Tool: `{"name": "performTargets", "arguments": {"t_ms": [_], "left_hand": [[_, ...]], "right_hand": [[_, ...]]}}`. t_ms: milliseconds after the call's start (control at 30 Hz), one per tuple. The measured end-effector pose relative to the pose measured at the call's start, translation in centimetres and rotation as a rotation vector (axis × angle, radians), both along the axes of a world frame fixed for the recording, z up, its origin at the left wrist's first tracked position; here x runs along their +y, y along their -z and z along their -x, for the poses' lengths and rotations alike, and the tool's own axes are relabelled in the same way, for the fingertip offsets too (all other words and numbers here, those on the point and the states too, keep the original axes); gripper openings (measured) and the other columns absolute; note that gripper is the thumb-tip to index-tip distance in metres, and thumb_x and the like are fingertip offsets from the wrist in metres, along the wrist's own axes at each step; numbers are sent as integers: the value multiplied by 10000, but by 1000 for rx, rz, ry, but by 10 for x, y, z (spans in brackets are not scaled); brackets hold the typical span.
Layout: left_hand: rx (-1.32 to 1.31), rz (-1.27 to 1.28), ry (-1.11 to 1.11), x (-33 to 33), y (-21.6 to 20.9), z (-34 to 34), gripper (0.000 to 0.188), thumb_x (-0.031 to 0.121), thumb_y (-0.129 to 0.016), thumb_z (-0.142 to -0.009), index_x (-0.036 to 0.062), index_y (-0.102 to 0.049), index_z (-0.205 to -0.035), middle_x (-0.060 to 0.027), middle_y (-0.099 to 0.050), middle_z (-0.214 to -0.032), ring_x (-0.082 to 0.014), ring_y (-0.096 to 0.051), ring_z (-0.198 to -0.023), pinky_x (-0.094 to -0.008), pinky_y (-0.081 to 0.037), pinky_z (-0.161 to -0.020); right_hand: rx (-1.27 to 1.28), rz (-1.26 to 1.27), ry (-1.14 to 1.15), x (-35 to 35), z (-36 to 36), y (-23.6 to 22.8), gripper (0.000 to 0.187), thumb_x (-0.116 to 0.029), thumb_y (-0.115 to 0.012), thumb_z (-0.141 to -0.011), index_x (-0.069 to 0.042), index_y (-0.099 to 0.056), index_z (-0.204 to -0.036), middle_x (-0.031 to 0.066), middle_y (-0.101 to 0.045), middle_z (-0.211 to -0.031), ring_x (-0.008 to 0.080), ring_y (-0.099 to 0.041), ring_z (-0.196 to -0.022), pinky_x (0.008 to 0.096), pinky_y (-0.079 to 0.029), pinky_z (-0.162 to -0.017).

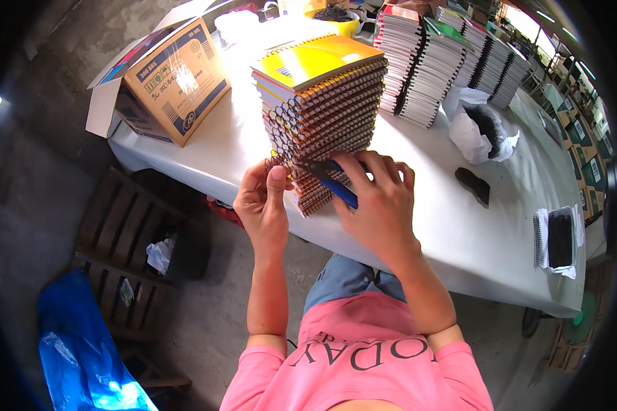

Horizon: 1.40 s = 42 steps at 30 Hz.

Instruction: The person uses shears to trim or cut elements of spiral-bound notebooks from a stack, places a notebook into a cardboard box, and then uses a stapler to join materials.

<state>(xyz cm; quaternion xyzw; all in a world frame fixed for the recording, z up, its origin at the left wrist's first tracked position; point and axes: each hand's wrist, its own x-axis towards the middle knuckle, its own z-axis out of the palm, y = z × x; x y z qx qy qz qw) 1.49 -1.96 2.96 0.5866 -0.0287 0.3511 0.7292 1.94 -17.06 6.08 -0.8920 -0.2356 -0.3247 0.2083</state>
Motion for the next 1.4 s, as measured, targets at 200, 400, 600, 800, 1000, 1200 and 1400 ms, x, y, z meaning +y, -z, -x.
{"name": "performTargets", "arguments": {"t_ms": [200, 400, 600, 800, 1000, 1200, 1400], "left_hand": [[-8, 6, 12, 1, 3, 0, 283, 257, -634, -896, -22, -602, -926, -38, -611, -775, -85, -524, -679, -215, -423, -645], [-27, 17, 35, -1, 0, 0, 260, 242, -630, -900, -16, -597, -916, -38, -611, -776, -80, -525, -680, -210, -421, -642], [-26, -80, 6, -1, -4, 8, 268, 173, -596, -920, -41, -587, -1082, -34, -606, -802, -69, -529, -683, -208, -436, -627], [-41, -143, 37, 4, -1, 5, 282, 153, -577, -929, -53, -572, -1122, -26, -593, -809, -61, -537, -696, -214, -451, -621], [-36, -120, 40, 4, -3, 6, 280, 168, -579, -930, -51, -581, -1104, -27, -598, -809, -61, -537, -703, -210, -459, -635], [-50, -149, 47, 5, -1, 4, 291, 199, -580, -931, -49, -588, -1083, -27, -594, -805, -58, -527, -701, -204, -447, -641], [-14, 395, 334, 4, 3, 10, 280, 201, -522, -956, -35, -524, -1107, -31, -512, -838, -97, -462, -736, -227, -402, -638]], "right_hand": [[108, -60, -50, 4, 0, 1, 444, -247, -740, -666, -164, -577, -1071, 34, -559, -951, 223, -586, -850, 401, -401, -722], [139, -74, -60, 4, -11, 11, 400, -215, -735, -678, -165, -584, -1045, 39, -583, -854, 250, -624, -787, 398, -485, -695], [181, -52, -99, -12, -3, 8, 439, -188, -747, -658, -161, -586, -1065, 40, -597, -872, 243, -625, -795, 404, -462, -765], [5, -66, -34, -10, -4, 0, 484, -188, -753, -643, -160, -581, -1094, 46, -580, -971, 221, -582, -897, 390, -333, -859], [56, -30, -25, 1, -2, -6, 445, -203, -735, -657, -152, -582, -1072, 45, -570, -928, 228, -587, -894, 385, -397, -799], [157, -58, -69, 2, -8, 2, 421, -187, -719, -680, -148, -572, -1073, 55, -579, -913, 249, -615, -872, 395, -484, -694], [144, -124, -160, -7, -13, 2, 409, -121, -701, -694, -128, -586, -1087, 75, -616, -915, 263, -609, -872, 391, -464, -734]]}}
